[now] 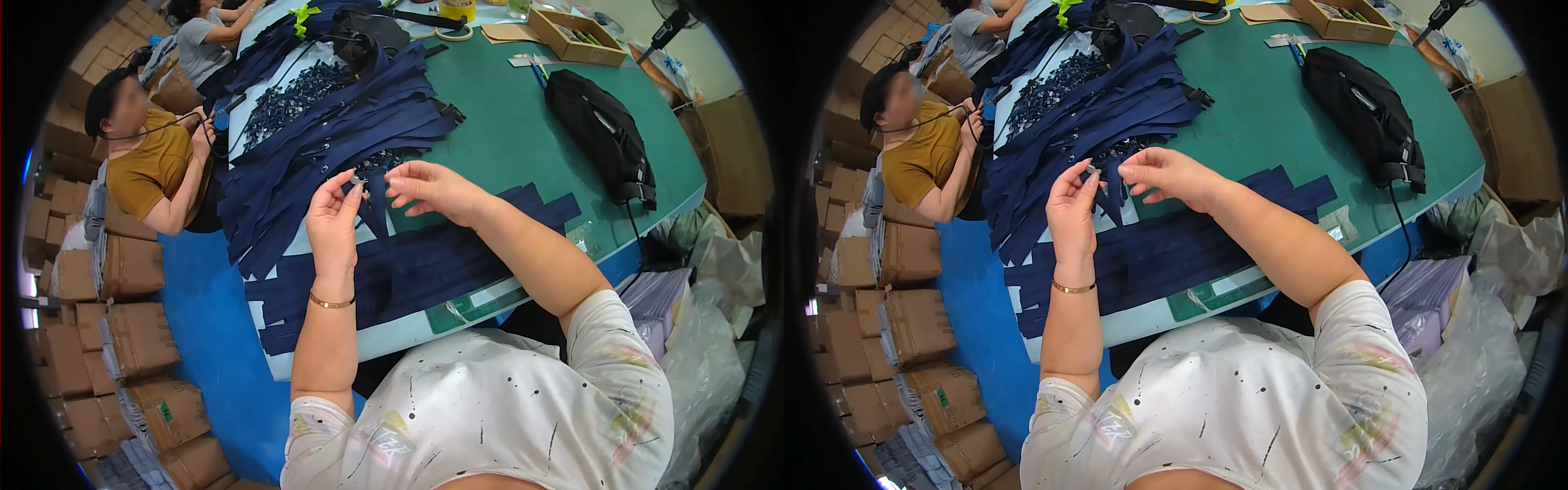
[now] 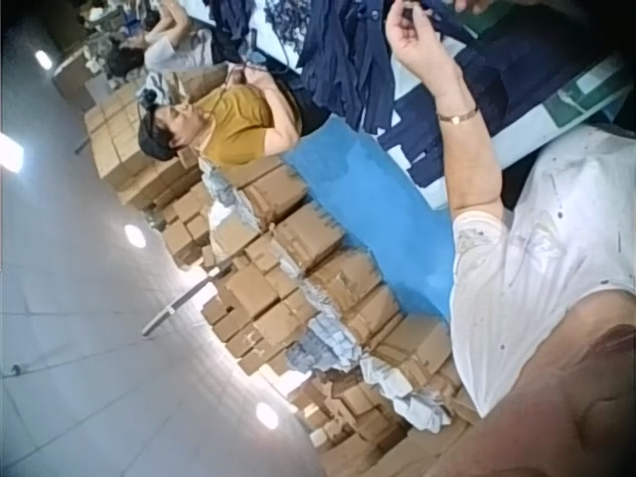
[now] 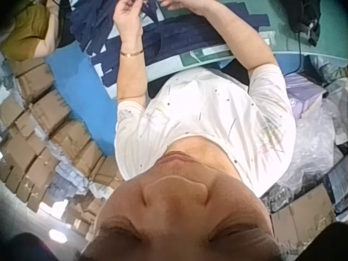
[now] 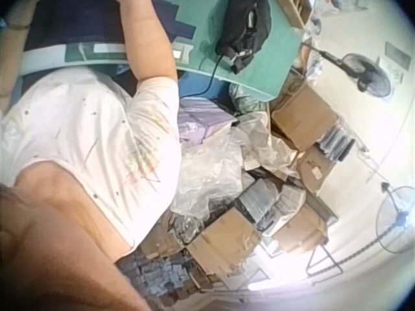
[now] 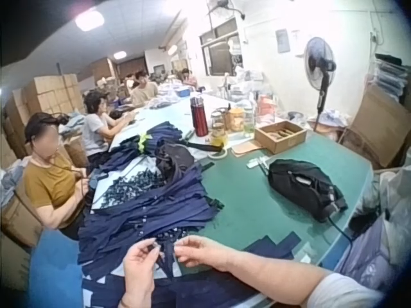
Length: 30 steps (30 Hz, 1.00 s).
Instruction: Assembling metal zipper sliders onto navy blue fabric strips.
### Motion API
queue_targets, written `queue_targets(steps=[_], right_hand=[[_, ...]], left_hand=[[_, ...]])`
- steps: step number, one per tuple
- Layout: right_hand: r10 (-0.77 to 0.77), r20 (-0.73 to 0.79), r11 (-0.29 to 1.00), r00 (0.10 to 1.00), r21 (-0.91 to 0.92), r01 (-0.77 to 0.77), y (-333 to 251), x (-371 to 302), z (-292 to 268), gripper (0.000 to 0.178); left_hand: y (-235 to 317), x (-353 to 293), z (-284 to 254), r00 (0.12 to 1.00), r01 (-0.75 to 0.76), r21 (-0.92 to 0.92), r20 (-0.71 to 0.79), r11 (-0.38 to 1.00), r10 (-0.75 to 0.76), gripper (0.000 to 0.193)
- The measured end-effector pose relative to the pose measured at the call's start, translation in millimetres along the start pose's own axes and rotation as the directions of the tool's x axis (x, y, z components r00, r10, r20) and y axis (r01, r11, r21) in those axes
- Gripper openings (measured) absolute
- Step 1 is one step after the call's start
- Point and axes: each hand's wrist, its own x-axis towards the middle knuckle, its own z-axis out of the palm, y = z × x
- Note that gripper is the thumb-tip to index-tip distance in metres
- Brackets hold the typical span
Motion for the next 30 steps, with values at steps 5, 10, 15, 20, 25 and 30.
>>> queue_targets(steps=[5,10,15,20,25,30], right_hand=[[-0.083,-0.041,0.996,0.996,-0.034,0.081,8,0,8,0.029],[-0.219,-0.297,0.976,0.929,-0.079,0.205,9,14,-18,0.022],[-0.864,0.169,0.246,0.474,-0.68,0.691,-1,-9,20,0.013],[-0.721,0.024,0.577,0.692,-0.532,0.62,12,-1,18,0.012],[-0.351,-0.081,0.922,0.933,-0.204,0.329,6,2,2,0.012],[-0.187,-0.022,0.965,0.982,-0.193,0.179,2,-3,2,0.014]], left_hand=[[-8,-7,1,0.995,-0.039,0.034,0.09,0.999,0.036,0.027],[12,3,-6,0.977,-0.079,-0.245,-0.211,0.966,0.026,0.025],[-9,-1,-5,0.997,-0.05,0.192,0.061,0.98,0.039,0.025],[-7,-8,4,0.984,0.072,-0.003,0.165,0.997,-0.071,0.028],[-4,1,-7,0.95,0.301,-0.262,0.17,0.917,-0.263,0.027],[-1,-1,-5,0.929,0.336,-0.27,0.25,0.902,-0.272,0.028]])
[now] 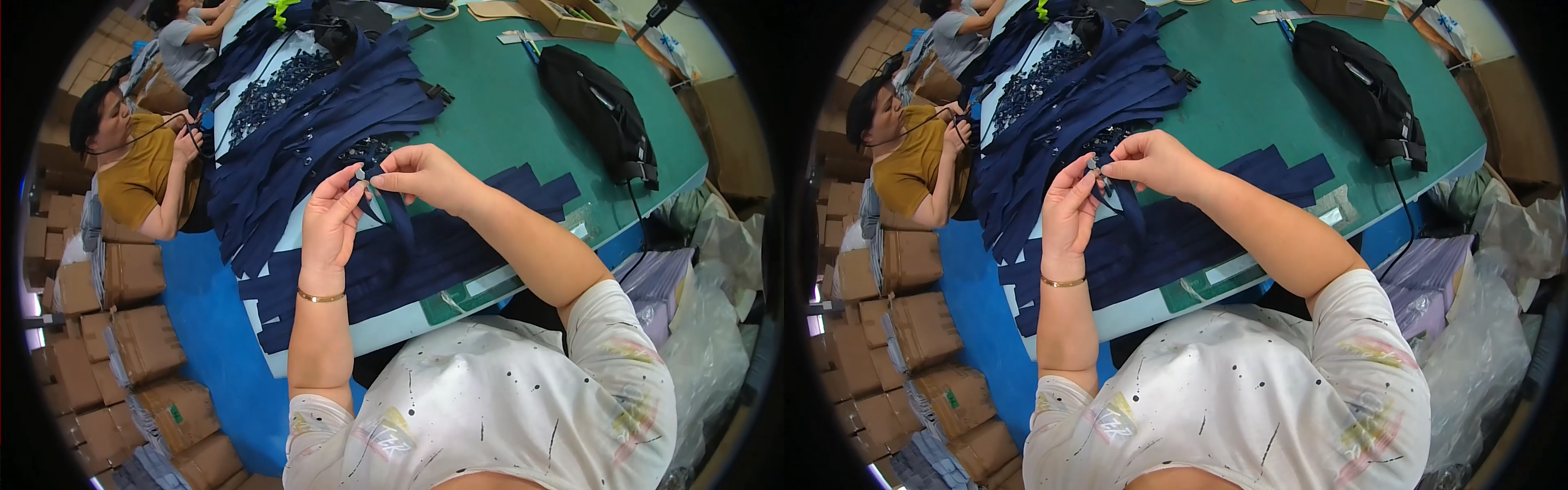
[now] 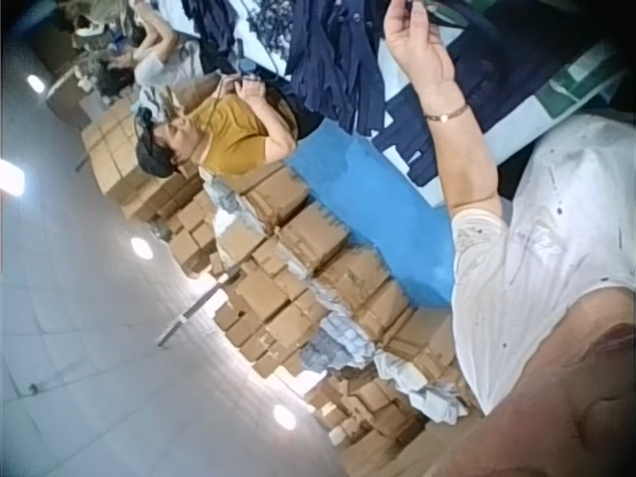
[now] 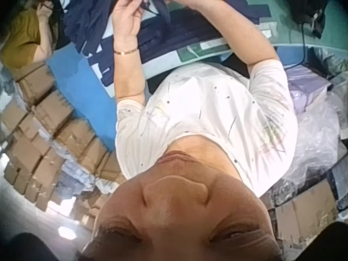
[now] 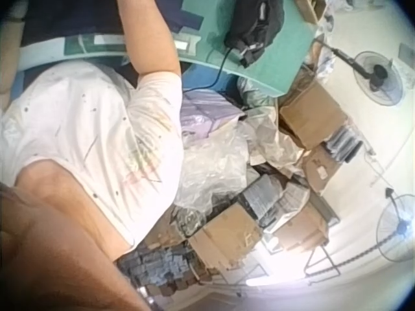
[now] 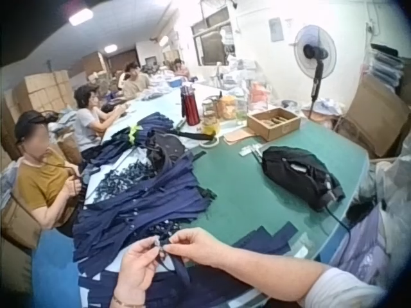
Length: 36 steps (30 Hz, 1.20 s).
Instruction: Assembling metal zipper sliders onto navy blue fabric strips.
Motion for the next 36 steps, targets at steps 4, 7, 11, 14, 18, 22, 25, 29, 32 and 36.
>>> queue_targets(steps=[4,7,11,14,18,22,25,29,32,36], right_hand=[[0.046,0.025,0.998,0.999,-0.034,-0.045,-8,-2,-5,0.016],[0.084,0.091,0.996,0.992,-0.042,-0.08,-11,-4,-9,0.015],[0.136,0.095,0.99,0.986,-0.047,-0.132,-10,-3,-13,0.014],[0.158,0.111,0.987,0.981,-0.028,-0.156,-10,-3,-14,0.014],[0.189,0.145,0.981,0.971,-0.074,-0.179,-12,-5,-14,0.016],[0.196,0.113,0.98,0.974,-0.065,-0.19,-12,-5,-15,0.016],[0.2,0.156,0.98,0.967,-0.053,-0.194,-12,-5,-15,0.015],[0.153,0.086,0.987,0.984,0.03,-0.156,-9,-3,-12,0.014],[0.091,0.064,0.994,0.994,0.057,-0.095,-5,-3,-7,0.013],[0.07,0.062,0.997,0.996,0.036,-0.072,-3,-1,-8,0.017]], left_hand=[[1,0,-4,0.999,0.02,0.062,0.032,0.998,-0.022,0.027],[1,0,-2,0.997,-0.004,0.158,0.072,0.987,-0.008,0.027],[2,-1,-5,0.996,0.014,0.171,0.09,0.985,-0.029,0.027],[3,-1,-6,0.994,0.02,0.137,0.105,0.99,-0.034,0.027],[5,-3,-6,0.989,0.045,0.175,0.133,0.984,-0.069,0.027],[4,-3,-3,0.987,0.044,0.19,0.145,0.981,-0.072,0.027],[5,-4,-3,0.987,0.035,0.218,0.144,0.975,-0.068,0.027],[4,-1,-1,0.994,0.005,0.186,0.11,0.982,-0.026,0.027],[4,1,-3,0.994,-0.003,0.185,0.103,0.983,-0.017,0.027],[4,-2,1,0.997,0.007,0.193,0.079,0.981,-0.023,0.027]])
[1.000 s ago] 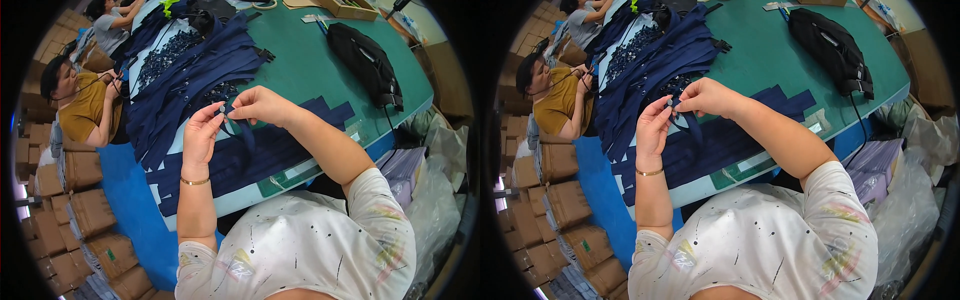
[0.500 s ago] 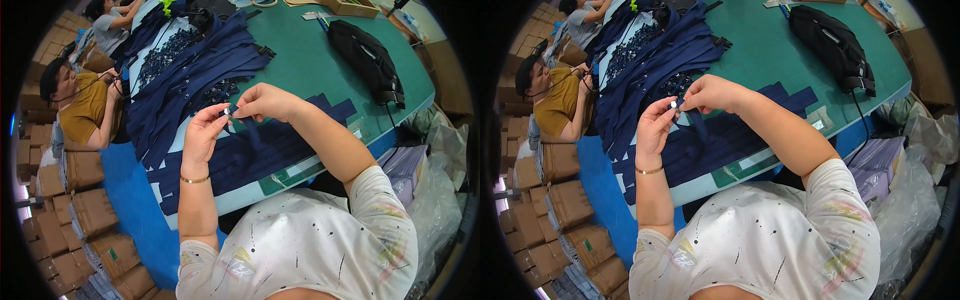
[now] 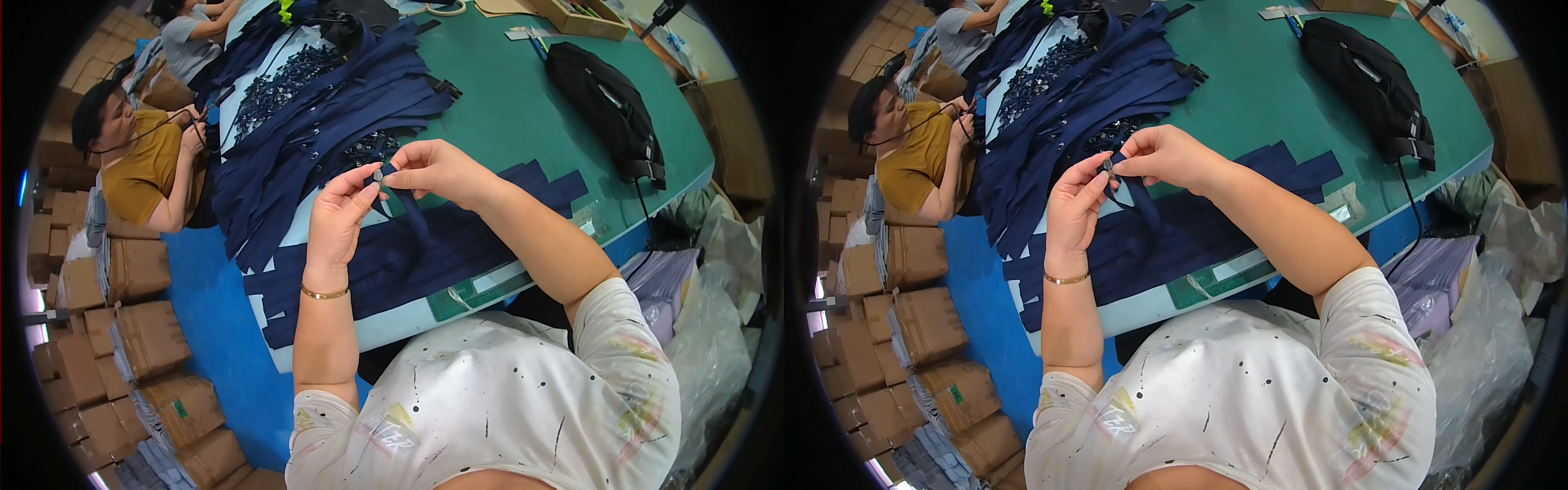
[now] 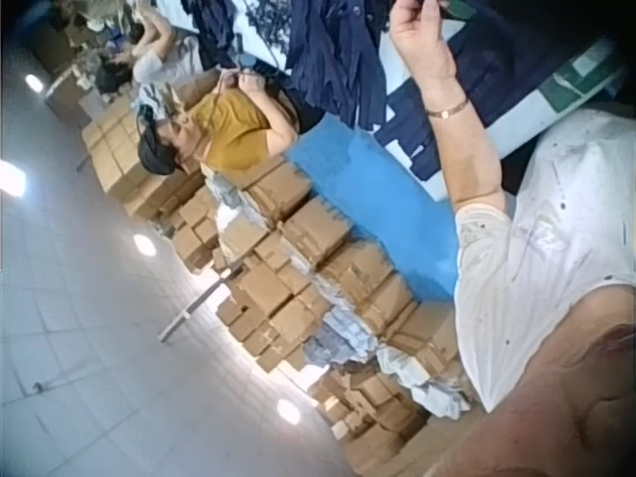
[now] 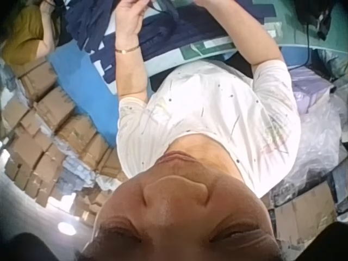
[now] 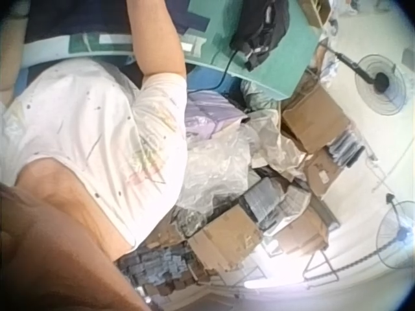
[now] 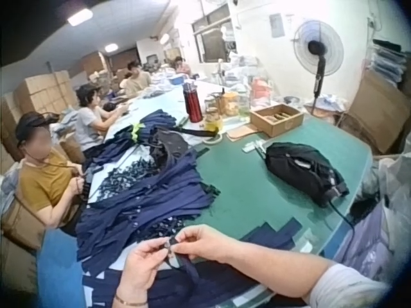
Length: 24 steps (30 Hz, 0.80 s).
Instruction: Assembling metal zipper sliders onto navy blue fabric strips.
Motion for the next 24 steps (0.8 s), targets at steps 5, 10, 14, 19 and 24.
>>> queue_targets(steps=[5,10,14,19,24], right_hand=[[-0.13,0.029,0.991,0.991,0.013,0.13,-2,-1,1,0.019],[-0.24,0.013,0.971,0.971,0.021,0.239,-7,-4,3,0.027],[-0.274,0.03,0.96,0.961,-0.055,0.276,-8,-6,1,0.031],[-0.304,0.033,0.947,0.952,-0.096,0.306,-11,-6,2,0.025],[-0.313,0.021,0.939,0.95,-0.146,0.312,-9,-5,2,0.024]], left_hand=[[-2,-2,11,0.998,-0.053,-0.047,-0.023,0.997,0.052,0.03],[-3,-5,6,0.996,0.05,-0.208,-0.065,0.977,-0.065,0.017],[-1,-8,11,0.982,0.189,-0.273,0.041,0.943,-0.185,0.013],[-5,-9,10,0.997,0.046,-0.132,-0.056,0.99,-0.054,0.014],[-3,-10,13,0.995,0.037,-0.081,-0.088,0.996,-0.044,0.014]])
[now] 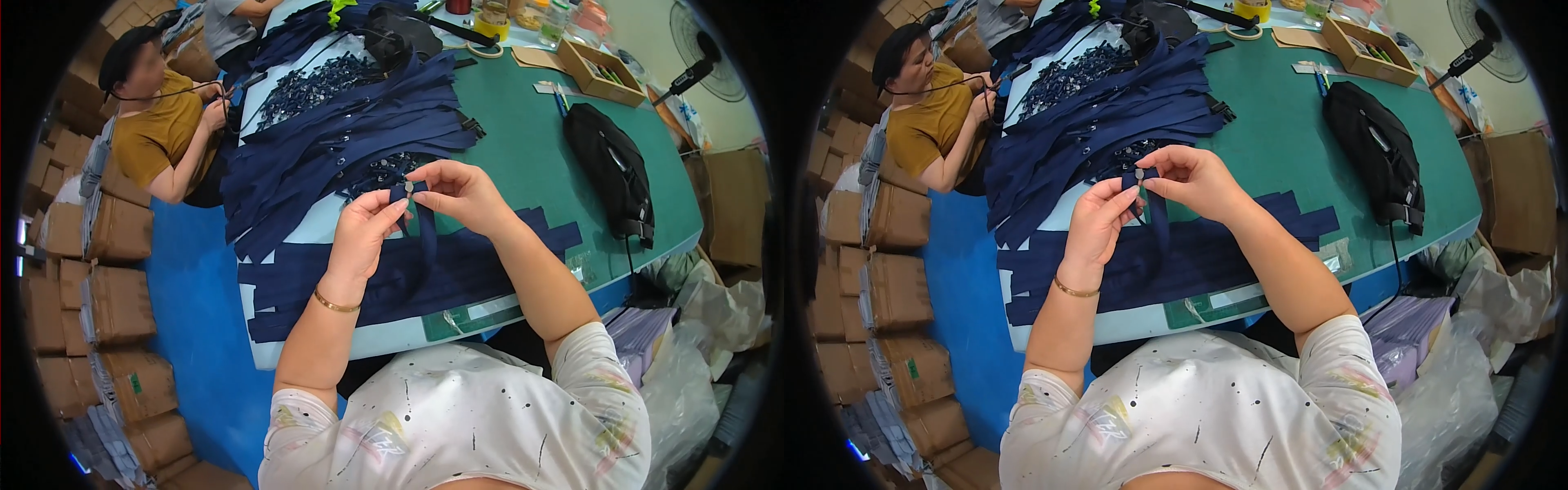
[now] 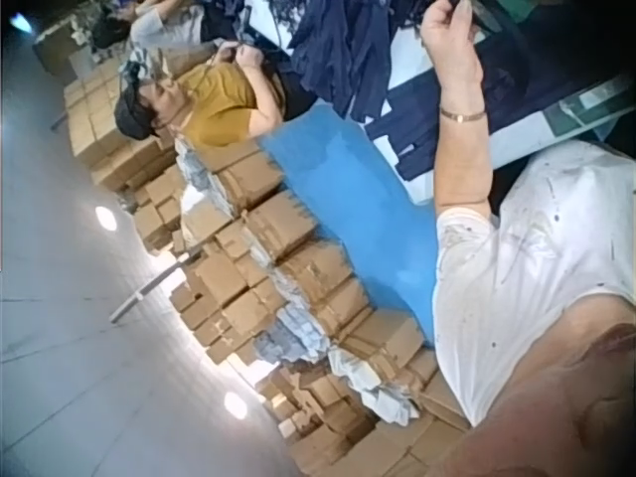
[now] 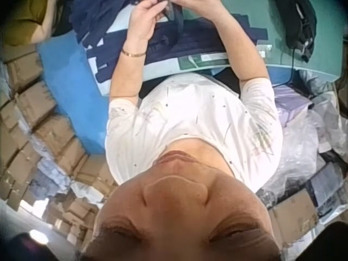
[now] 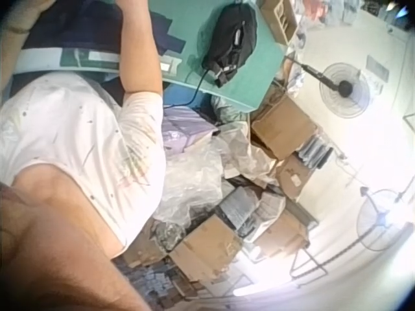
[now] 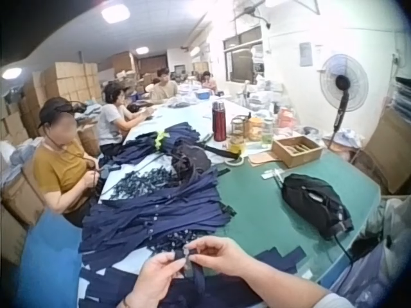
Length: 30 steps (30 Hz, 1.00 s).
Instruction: Assembling metal zipper sliders onto navy blue fabric strips.
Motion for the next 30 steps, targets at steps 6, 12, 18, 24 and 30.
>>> queue_targets(steps=[6,12,18,24,30], right_hand=[[0.013,-0.005,0.999,1.0,-0.048,-0.013,2.9,0.1,0.7,0.025],[0.018,-0.02,0.999,1.0,-0.046,-0.019,2.3,-0.8,1.2,0.026],[0.043,0.0,0.995,0.999,-0.091,-0.043,-1.8,-1.3,-0.6,0.027],[0.038,-0.03,0.996,0.999,-0.084,-0.04,0.0,-0.6,0.5,0.027],[0.039,-0.002,0.999,0.999,-0.019,-0.039,-2.8,-1.4,-0.4,0.026]], left_hand=[[-4.2,0.5,0.9,0.998,-0.032,0.033,-0.046,0.999,0.034,0.015],[-6.5,0.6,2.6,0.995,-0.08,0.069,-0.054,0.994,0.084,0.016],[-6.1,-0.8,3.8,0.99,-0.13,0.146,-0.043,0.981,0.137,0.016],[-2.2,-2.1,6.1,0.996,-0.066,0.177,-0.047,0.982,0.075,0.015],[0.3,-2.2,3.4,0.999,0.032,0.153,-0.032,0.988,-0.027,0.013]])
